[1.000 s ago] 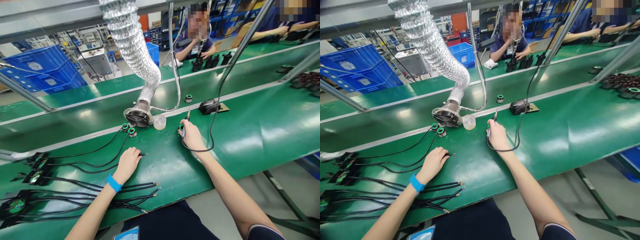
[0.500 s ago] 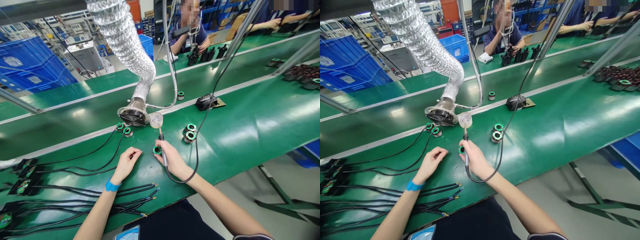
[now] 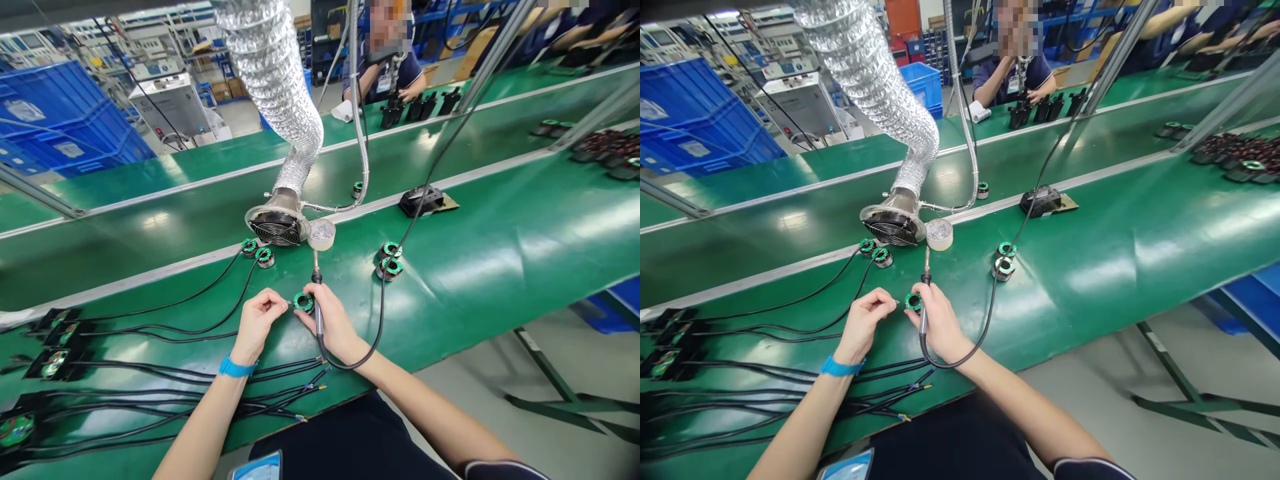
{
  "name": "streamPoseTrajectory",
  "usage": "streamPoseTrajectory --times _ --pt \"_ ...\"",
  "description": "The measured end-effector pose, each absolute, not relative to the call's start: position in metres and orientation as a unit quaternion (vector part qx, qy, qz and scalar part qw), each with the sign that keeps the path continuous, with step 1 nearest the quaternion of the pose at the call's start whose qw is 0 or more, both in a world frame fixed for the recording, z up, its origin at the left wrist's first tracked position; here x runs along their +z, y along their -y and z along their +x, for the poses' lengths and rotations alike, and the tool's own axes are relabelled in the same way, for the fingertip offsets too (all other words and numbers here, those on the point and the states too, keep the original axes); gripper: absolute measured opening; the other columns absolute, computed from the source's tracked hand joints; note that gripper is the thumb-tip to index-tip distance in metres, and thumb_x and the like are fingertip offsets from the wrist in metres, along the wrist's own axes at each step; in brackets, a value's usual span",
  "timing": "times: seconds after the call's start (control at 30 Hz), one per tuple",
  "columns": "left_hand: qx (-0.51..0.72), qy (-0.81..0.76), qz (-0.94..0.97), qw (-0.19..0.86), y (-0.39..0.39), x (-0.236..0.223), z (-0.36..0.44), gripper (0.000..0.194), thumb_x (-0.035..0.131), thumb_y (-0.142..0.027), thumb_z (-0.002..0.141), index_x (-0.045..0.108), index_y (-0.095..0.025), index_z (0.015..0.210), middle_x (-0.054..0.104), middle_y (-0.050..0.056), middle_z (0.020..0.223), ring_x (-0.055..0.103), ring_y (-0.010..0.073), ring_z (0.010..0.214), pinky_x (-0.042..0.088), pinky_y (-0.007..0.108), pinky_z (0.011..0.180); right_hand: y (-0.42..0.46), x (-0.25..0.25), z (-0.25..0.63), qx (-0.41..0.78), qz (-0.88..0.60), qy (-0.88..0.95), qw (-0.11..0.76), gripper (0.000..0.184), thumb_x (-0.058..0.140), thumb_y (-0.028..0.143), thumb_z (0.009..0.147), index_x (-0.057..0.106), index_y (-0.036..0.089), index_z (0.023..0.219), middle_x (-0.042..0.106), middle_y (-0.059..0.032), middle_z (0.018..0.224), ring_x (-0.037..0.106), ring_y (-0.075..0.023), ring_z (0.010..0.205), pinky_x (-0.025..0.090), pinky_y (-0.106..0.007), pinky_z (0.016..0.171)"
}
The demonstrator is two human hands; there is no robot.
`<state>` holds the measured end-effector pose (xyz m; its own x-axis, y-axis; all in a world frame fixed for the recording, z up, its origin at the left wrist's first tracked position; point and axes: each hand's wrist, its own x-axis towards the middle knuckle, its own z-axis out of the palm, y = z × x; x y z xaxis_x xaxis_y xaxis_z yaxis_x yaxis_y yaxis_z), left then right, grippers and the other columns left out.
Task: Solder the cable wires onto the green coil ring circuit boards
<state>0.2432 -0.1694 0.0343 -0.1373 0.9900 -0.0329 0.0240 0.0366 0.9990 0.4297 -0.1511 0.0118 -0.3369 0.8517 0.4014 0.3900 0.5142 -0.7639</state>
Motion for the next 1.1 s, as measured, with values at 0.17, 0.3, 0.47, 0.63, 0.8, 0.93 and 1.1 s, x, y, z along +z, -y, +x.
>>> streamPoseTrajectory --times 0.17,0.3,0.47,0.63,0.8,0.93,1.1 --pt "0.514 -0.547 0.481 0.454 0.17 0.031 0.24 0.011 0.078 -0.025 0.074 0.074 -0.018 0.066 0.06 0.003 0.082 0.056 0.0156 0.077 0.044 0.027 0.07 0.145 0.003 0.418 0.365 -0.332 0.755 0.432 0.046 0.074 0.019 0.087 0.051 0.025 0.126 0.061 -0.006 0.118 0.063 -0.021 0.107 0.055 -0.038 0.096" --pt "0.482 -0.576 0.521 0.406 0.171 0.031 0.238 0.011 0.079 -0.029 0.075 0.078 -0.02 0.069 0.06 0.006 0.1 0.058 0.0157 0.079 0.045 0.028 0.067 0.145 0.002 0.415 0.394 -0.305 0.746 0.442 0.05 0.075 0.025 0.089 0.05 0.027 0.133 0.061 -0.0088 0.13 0.065 -0.0226 0.116 0.055 -0.043 0.104" --pt "0.462 -0.59 0.553 0.365 0.172 0.031 0.243 0.012 0.076 -0.029 0.077 0.079 -0.02 0.069 0.06 0.007 0.1 0.059 0.0167 0.081 0.046 0.026 0.062 0.153 0.002 0.428 0.387 -0.349 0.699 0.49 0.047 0.06 0.029 0.101 0.047 0.029 0.146 0.067 -0.0092 0.126 0.071 -0.0198 0.108 0.058 -0.04 0.101" --pt "0.458 -0.603 0.56 0.336 0.172 0.028 0.248 0.014 0.074 -0.028 0.079 0.077 -0.02 0.068 0.06 0.006 0.098 0.056 0.0135 0.073 0.044 0.025 0.06 0.168 0.004 0.451 0.397 -0.39 0.633 0.538 0.041 0.047 0.03 0.107 0.051 0.025 0.147 0.072 -0.0016 0.09 0.069 -0.0126 0.071 0.061 -0.029 0.074" --pt "0.456 -0.61 0.556 0.331 0.172 0.028 0.251 0.015 0.073 -0.028 0.08 0.074 -0.018 0.068 0.062 0.005 0.095 0.054 0.0124 0.07 0.041 0.024 0.058 0.176 0.006 0.463 0.337 -0.385 0.641 0.572 0.03 0.047 0.034 0.106 0.074 0.022 0.114 0.07 -0.0005 0.074 0.064 -0.0132 0.06 0.057 -0.03 0.064" --pt "0.453 -0.615 0.559 0.322 0.173 0.029 0.252 0.015 0.072 -0.026 0.08 0.075 -0.018 0.068 0.063 0.006 0.095 0.056 0.0135 0.073 0.041 0.025 0.061 0.178 0.005 0.461 0.338 -0.394 0.645 0.561 0.036 0.045 0.036 0.106 0.077 0.021 0.099 0.064 0.0017 0.058 0.062 -0.0146 0.051 0.055 -0.031 0.059" --pt "0.454 -0.618 0.558 0.317 0.174 0.032 0.254 0.014 0.072 -0.026 0.081 0.075 -0.018 0.069 0.063 0.006 0.095 0.057 0.014 0.073 0.041 0.025 0.06 0.177 0.007 0.459 0.339 -0.382 0.654 0.557 0.036 0.045 0.035 0.106 0.077 0.021 0.097 0.063 0.0026 0.055 0.061 -0.0137 0.047 0.054 -0.03 0.058"
